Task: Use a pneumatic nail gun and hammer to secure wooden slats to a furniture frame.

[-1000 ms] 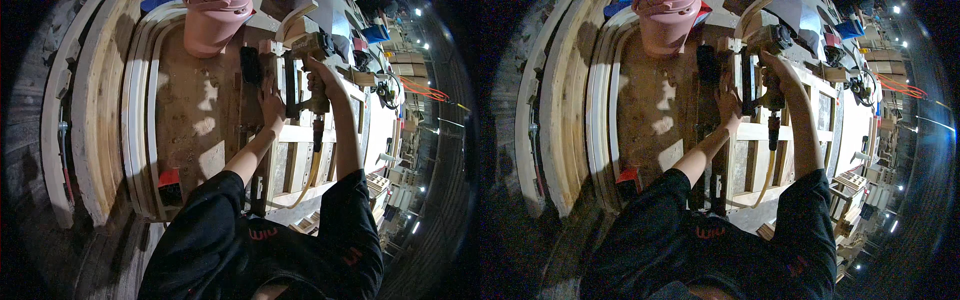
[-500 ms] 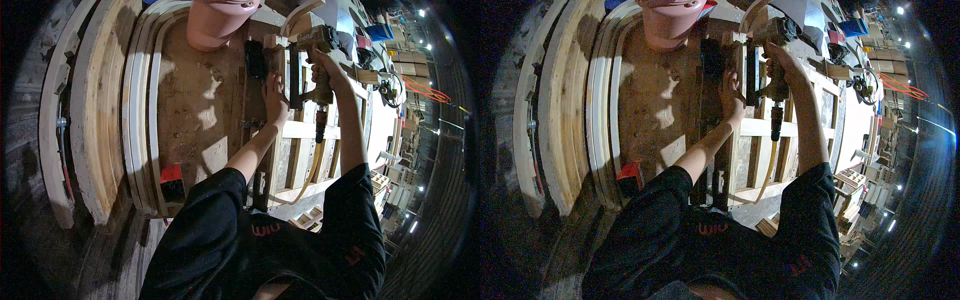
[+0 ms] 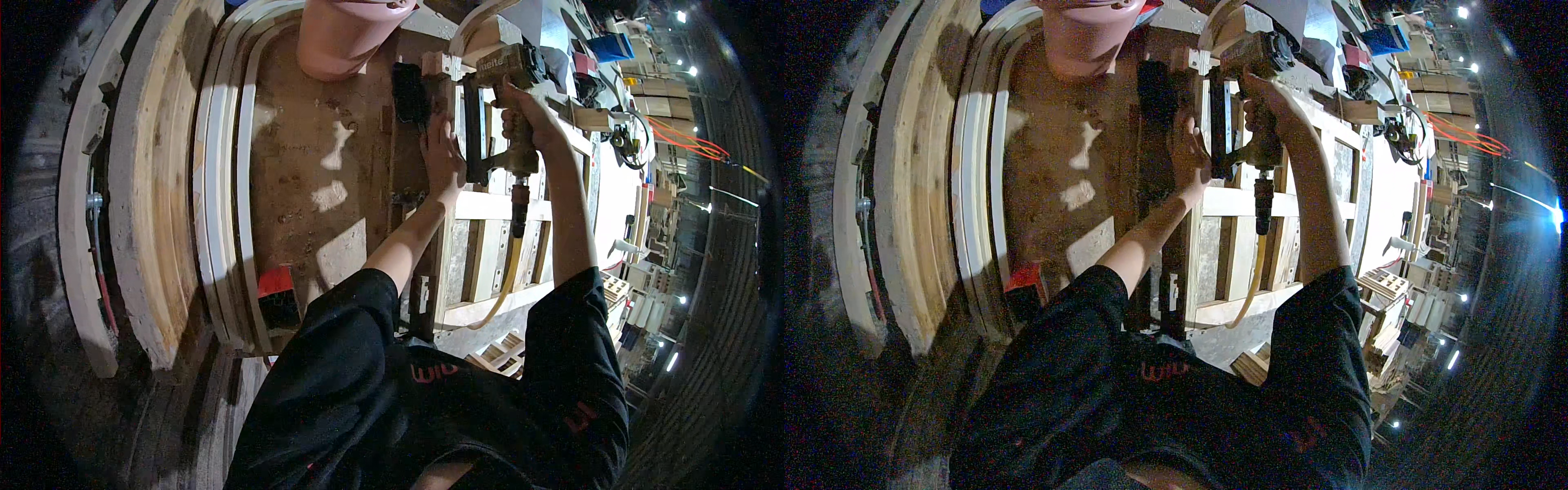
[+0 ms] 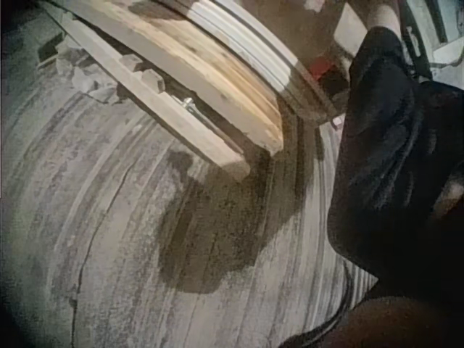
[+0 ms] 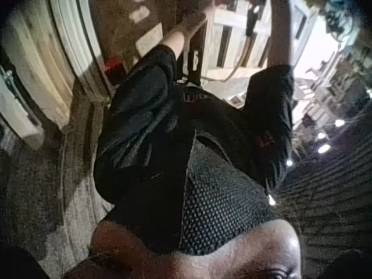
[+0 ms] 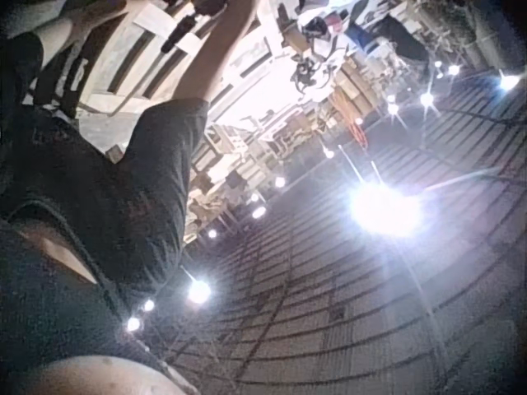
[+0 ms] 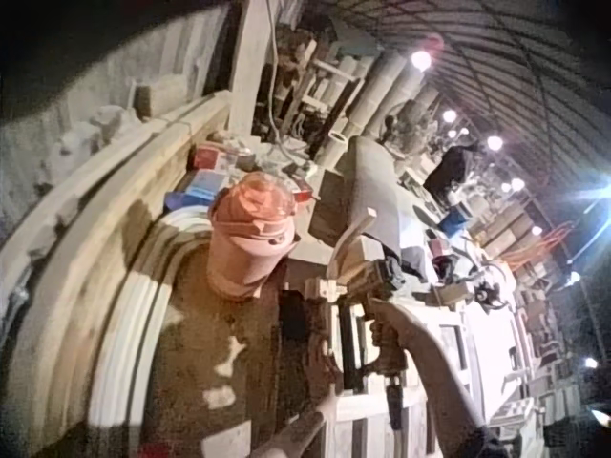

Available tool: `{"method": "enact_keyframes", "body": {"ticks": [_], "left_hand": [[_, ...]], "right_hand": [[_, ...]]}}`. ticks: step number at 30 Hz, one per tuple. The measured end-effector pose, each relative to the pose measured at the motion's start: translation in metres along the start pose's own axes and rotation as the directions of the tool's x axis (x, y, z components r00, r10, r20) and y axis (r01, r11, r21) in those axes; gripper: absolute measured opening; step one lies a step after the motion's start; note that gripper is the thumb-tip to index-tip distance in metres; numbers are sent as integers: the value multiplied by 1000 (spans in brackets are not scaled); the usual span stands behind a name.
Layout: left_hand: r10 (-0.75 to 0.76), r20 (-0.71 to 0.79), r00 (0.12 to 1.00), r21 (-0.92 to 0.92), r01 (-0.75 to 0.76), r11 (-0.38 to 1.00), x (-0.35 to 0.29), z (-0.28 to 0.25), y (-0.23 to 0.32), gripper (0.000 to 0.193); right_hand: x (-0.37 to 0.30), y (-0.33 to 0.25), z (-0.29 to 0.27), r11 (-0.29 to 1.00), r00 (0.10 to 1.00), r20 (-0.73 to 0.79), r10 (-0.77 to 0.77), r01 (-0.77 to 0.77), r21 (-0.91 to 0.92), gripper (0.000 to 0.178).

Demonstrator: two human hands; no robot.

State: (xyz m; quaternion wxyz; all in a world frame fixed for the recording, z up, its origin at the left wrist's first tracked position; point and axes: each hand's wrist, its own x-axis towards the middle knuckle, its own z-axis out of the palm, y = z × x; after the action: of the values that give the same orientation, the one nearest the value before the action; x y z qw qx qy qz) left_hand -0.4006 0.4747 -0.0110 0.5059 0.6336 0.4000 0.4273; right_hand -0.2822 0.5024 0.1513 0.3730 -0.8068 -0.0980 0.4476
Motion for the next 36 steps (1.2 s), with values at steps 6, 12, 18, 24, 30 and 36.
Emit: {"method": "enact_keyframes", "body": {"ticks": [6, 12, 18, 24, 30, 36], "left_hand": [[-309, 252, 917, 211, 260, 942, 22, -7, 39, 39], [15, -61, 998, 55, -12, 998, -5, 9, -5, 37], [-3, -75, 997, 16, 4, 1000, 0, 5, 4, 34], [11, -114, 993, 11, -10, 1000, 1, 6, 5, 31], [36, -97, 995, 7, -35, 999, 0, 7, 1, 34], [105, 148, 983, 41, -112, 993, 5, -9, -8, 37]], "right_hand": [[7, 7, -5, 997, 999, -15, -51, 51, 56, 31], [-7, -1, 8, 997, 998, -8, -69, 69, 20, 34], [-3, 8, 5, 998, 998, -42, -46, 47, 35, 36], [-6, 15, 1, 999, 1000, 4, -25, 25, 31, 38], [-13, 17, 1, 999, 1000, 1, -26, 26, -18, 43], [-67, 81, -18, 1000, 999, -30, -14, 15, 17, 37]]}}
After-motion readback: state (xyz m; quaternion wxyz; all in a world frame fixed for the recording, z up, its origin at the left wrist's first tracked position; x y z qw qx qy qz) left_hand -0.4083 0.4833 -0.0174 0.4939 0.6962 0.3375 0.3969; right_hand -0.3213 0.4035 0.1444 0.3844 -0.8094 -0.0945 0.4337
